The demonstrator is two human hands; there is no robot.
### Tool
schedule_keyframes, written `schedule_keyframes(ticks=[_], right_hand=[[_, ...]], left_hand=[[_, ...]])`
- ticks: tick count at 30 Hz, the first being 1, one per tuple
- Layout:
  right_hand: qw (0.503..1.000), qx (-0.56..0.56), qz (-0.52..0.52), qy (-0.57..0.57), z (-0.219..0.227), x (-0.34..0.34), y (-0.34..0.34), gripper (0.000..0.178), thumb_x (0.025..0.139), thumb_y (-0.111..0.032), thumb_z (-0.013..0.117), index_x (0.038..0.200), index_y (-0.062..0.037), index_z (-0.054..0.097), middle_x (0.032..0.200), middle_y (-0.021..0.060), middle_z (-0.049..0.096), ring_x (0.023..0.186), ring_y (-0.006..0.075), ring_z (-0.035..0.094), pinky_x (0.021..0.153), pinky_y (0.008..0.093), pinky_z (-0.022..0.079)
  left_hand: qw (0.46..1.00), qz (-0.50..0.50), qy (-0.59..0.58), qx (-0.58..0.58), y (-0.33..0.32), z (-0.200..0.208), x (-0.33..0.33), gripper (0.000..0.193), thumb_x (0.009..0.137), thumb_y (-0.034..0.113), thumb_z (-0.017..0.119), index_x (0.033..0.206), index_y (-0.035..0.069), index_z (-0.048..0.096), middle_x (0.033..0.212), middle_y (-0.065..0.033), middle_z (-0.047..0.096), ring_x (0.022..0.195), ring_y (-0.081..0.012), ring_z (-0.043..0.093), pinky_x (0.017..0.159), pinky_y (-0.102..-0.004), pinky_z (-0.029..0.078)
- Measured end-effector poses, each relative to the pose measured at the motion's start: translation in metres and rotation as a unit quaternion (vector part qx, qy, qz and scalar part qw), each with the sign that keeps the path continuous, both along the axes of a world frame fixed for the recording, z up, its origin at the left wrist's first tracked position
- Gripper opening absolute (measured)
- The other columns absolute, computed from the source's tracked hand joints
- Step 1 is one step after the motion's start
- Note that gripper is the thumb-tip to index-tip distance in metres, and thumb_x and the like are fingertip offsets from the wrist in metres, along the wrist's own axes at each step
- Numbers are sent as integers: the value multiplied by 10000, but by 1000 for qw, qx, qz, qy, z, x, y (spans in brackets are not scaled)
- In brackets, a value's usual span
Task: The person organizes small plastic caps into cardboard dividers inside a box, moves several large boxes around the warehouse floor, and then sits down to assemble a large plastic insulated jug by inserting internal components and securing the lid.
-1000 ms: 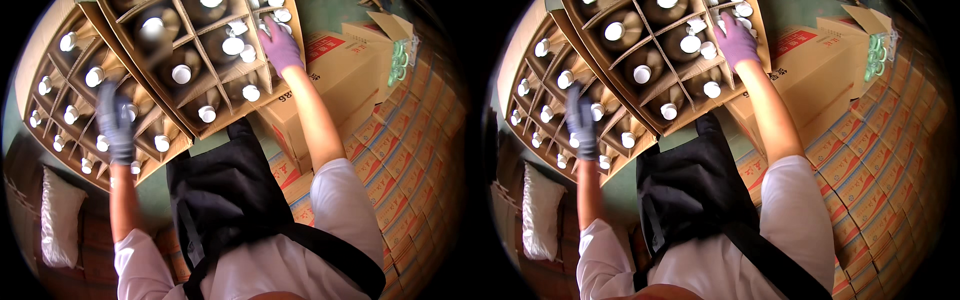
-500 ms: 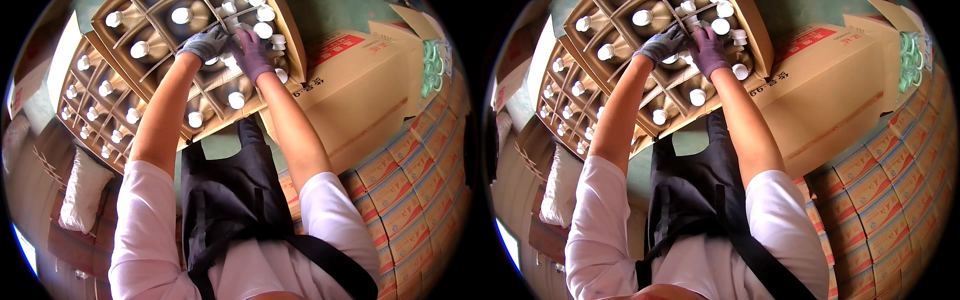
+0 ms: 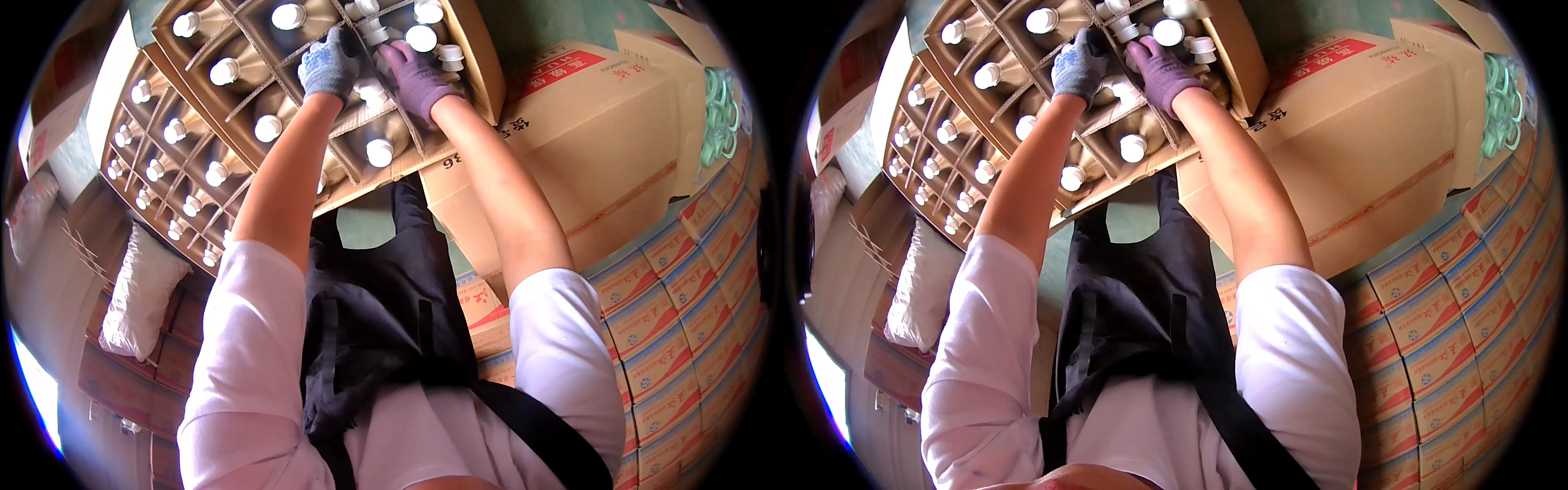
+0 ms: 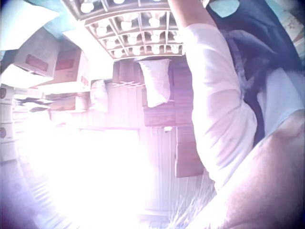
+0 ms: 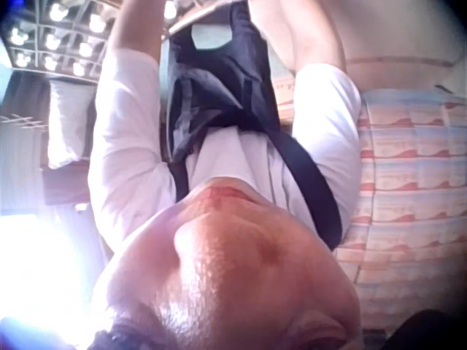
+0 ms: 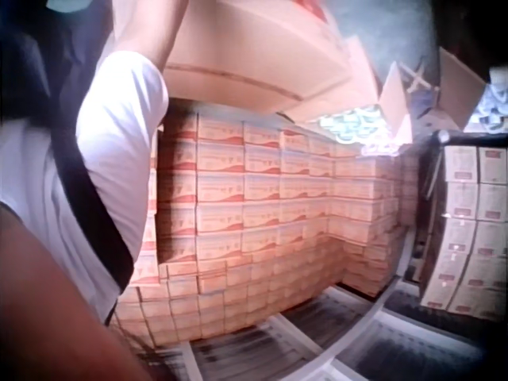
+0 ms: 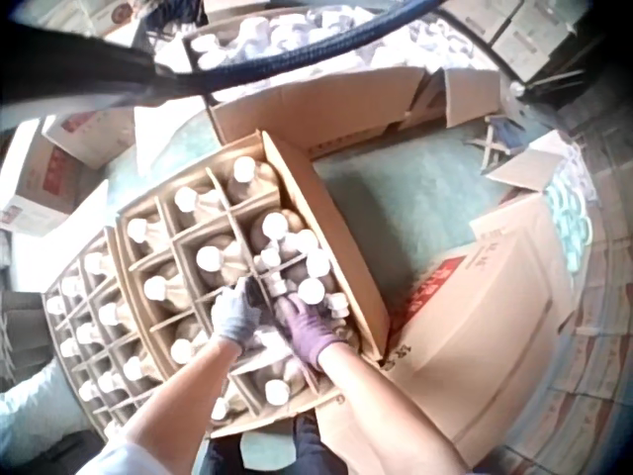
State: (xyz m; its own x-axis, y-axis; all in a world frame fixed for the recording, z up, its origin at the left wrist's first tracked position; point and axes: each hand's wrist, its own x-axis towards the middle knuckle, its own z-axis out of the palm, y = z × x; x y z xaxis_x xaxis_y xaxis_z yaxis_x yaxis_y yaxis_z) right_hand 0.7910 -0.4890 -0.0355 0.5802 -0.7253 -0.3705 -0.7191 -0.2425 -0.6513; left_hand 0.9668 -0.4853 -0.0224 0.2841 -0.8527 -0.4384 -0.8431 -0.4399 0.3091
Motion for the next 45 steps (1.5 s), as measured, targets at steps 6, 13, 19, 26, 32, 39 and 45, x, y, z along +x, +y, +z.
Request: schedule_keyframes(ticks=[6,13,19,26,32,39,45], right_hand=[[995,-90,-32,31,-7,-2,3,437,852,-29,515,1236,-229,458,1276,84,458,1155,336,508,933,424,463],[934,-250,-221,-129,63,-3,40,394,716,-24,670,1081,-89,536,1055,138,554,980,347,556,830,414,478],[984,-151,-43,-85,114,44,122,352,752,-61,638,1093,-64,554,1172,140,504,1100,362,497,907,449,438],[968,-119,53,-216,138,61,132,356,782,-8,596,1135,-55,596,1200,128,548,1034,330,577,912,430,470],[934,-285,-136,-168,102,46,77,382,762,-154,701,1110,-57,574,1142,122,545,1031,313,547,864,410,430],[921,-160,85,345,28,54,26,547,746,-483,696,1183,-164,620,1569,86,91,1422,416,36,1125,597,8],[971,-182,-134,-80,34,46,47,402,661,-28,683,1034,-68,540,1361,168,393,1289,390,354,1085,460,291]], left_hand=[[924,190,265,-198,65,58,6,490,825,160,713,1232,119,442,1042,-114,597,902,-227,624,765,-329,513],[502,519,687,-80,151,86,5,578,917,243,572,1423,208,294,1132,-139,553,1102,-302,566,896,-465,517],[906,115,392,-112,149,70,-4,498,943,405,452,1357,129,439,1322,-106,522,1220,-263,479,1056,-447,336],[65,433,896,-80,171,9,27,388,960,329,488,1241,64,528,1227,-138,579,1115,-349,536,1028,-485,381],[172,293,936,-91,150,20,37,556,899,412,568,1329,78,458,1273,-151,530,1179,-371,495,987,-488,428],[101,333,937,-13,149,9,21,511,904,363,582,1368,189,456,1390,-145,426,974,-277,551,696,-361,514],[150,388,908,-50,163,4,30,443,947,343,516,1353,167,483,1404,-176,419,941,-281,571,687,-338,516]])
